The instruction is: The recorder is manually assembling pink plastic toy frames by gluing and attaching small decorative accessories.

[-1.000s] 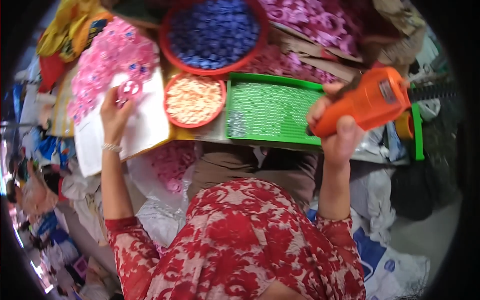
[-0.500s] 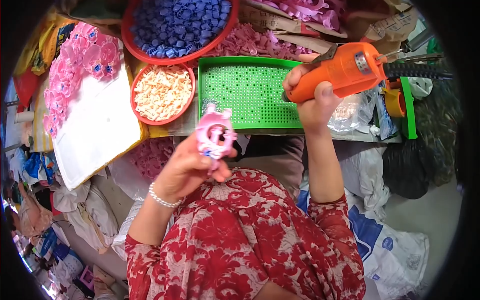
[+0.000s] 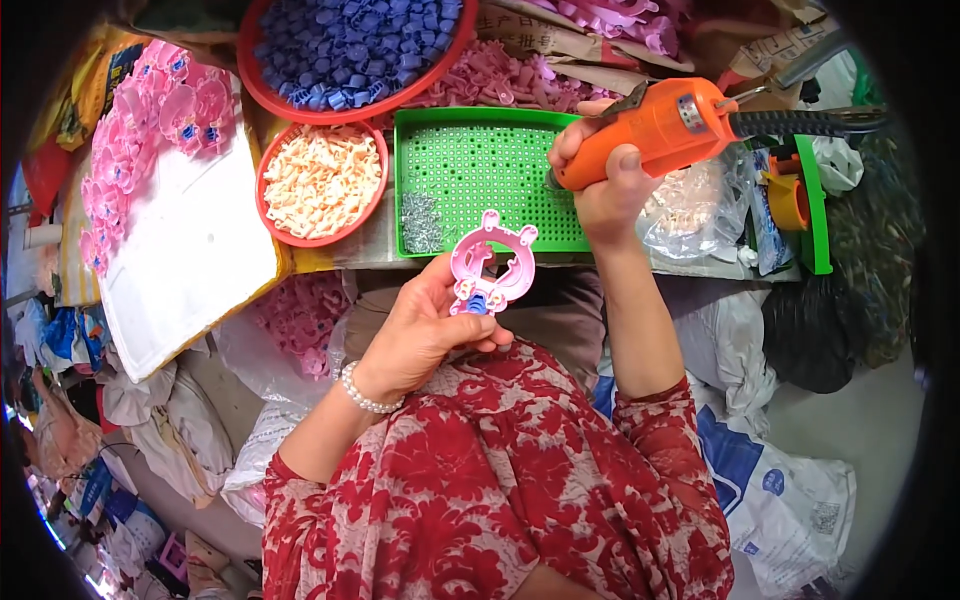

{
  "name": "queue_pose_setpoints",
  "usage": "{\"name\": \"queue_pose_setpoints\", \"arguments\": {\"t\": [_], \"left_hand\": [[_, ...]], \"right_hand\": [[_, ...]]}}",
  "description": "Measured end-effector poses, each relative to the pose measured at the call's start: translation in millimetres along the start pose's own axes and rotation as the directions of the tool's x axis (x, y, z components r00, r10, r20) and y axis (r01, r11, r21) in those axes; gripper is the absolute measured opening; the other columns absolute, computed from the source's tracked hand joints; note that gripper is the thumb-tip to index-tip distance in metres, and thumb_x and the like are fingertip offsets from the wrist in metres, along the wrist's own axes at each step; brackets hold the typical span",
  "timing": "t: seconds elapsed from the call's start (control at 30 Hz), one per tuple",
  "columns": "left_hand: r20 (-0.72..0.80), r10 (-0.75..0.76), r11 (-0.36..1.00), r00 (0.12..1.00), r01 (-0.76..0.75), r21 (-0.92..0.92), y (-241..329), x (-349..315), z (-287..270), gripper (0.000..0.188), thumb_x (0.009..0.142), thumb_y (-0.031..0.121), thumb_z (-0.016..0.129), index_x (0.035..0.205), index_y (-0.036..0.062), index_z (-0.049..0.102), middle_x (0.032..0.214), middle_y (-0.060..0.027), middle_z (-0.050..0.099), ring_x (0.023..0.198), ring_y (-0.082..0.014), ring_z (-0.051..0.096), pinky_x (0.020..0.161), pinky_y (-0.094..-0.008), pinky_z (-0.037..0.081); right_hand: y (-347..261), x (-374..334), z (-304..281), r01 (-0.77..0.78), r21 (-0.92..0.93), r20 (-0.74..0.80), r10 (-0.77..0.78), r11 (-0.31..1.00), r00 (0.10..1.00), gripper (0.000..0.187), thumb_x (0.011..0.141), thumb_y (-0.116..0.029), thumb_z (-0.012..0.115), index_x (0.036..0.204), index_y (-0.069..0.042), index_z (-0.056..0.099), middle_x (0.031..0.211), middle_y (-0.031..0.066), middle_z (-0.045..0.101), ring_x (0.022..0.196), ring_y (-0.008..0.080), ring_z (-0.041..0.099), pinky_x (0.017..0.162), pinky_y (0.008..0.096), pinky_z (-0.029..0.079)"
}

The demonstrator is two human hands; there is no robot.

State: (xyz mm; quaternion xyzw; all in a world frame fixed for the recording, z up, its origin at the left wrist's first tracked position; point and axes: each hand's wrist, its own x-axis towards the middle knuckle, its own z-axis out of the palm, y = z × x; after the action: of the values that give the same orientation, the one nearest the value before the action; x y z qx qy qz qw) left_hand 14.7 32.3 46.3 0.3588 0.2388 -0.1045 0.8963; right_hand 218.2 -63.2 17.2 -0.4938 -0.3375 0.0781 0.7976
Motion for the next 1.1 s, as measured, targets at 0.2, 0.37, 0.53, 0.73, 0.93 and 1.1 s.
{"name": "queue_pose_setpoints", "arguments": {"t": [0.2,0.37,0.53,0.73,0.93,1.1], "left_hand": [[-0.020,0.026,1.000,0.999,-0.026,-0.009,0,0,0,0.046,0.082,-0.006,0.055,0.124,0.0040,0.040,0.098,-0.0066,0.058,0.078,-0.0175,0.065,0.067,-0.0236,0.054],[-0.025,0.030,0.999,0.999,-0.031,-0.034,3,0,1,0.046,0.082,-0.006,0.055,0.124,0.0030,0.040,0.098,-0.0063,0.057,0.079,-0.0176,0.065,0.066,-0.0229,0.054],[-0.026,0.054,0.999,0.998,-0.054,-0.003,5,2,5,0.044,0.082,-0.004,0.055,0.123,0.0024,0.042,0.099,-0.0058,0.058,0.079,-0.0171,0.065,0.064,-0.0220,0.053],[-0.063,0.074,0.997,0.995,-0.074,0.008,4,6,9,0.040,0.083,-0.003,0.055,0.122,0.0020,0.043,0.099,-0.0058,0.058,0.079,-0.0169,0.065,0.062,-0.0216,0.053],[-0.098,0.147,0.989,0.984,-0.147,0.008,1,10,9,0.040,0.083,-0.003,0.054,0.121,0.0022,0.042,0.096,-0.0064,0.057,0.076,-0.0161,0.064,0.061,-0.0212,0.052],[-0.115,0.151,0.988,0.982,-0.150,0.018,1,13,11,0.043,0.082,-0.003,0.055,0.123,0.0017,0.042,0.096,-0.0062,0.057,0.075,-0.0155,0.064,0.060,-0.0209,0.052]], "right_hand": [[-2,-1,2,-0.002,-0.034,-0.016,0.001,0.999,1.000,0.046,0.083,-0.038,0.056,0.102,0.003,0.048,0.068,0.0067,0.055,0.057,0.0138,0.054,0.052,0.0264,0.047],[-5,0,6,-0.029,-0.155,-0.060,0.020,0.987,0.998,0.063,0.079,-0.059,0.055,0.102,0.000,0.049,0.065,0.0065,0.051,0.054,0.0173,0.050,0.048,0.0277,0.041],[-6,1,6,-0.040,-0.168,-0.056,0.031,0.985,0.998,0.064,0.079,-0.059,0.055,0.103,0.000,0.049,0.065,0.0068,0.052,0.055,0.0178,0.050,0.049,0.0276,0.041],[-12,2,4,-0.043,-0.166,-0.066,0.033,0.985,0.997,0.067,0.078,-0.061,0.054,0.103,0.000,0.049,0.067,0.0074,0.052,0.056,0.0188,0.051,0.052,0.0298,0.043],[-42,4,12,-0.052,-0.105,-0.034,0.048,0.993,0.998,0.075,0.076,-0.067,0.052,0.108,0.000,0.048,0.070,0.0076,0.053,0.060,0.0198,0.051,0.058,0.0325,0.043],[-69,-1,13,-0.011,0.310,0.303,-0.088,0.951,0.949,0.089,0.071,-0.077,0.047,0.120,-0.003,0.045,0.079,0.0066,0.054,0.068,0.0195,0.051,0.066,0.0339,0.041]]}}
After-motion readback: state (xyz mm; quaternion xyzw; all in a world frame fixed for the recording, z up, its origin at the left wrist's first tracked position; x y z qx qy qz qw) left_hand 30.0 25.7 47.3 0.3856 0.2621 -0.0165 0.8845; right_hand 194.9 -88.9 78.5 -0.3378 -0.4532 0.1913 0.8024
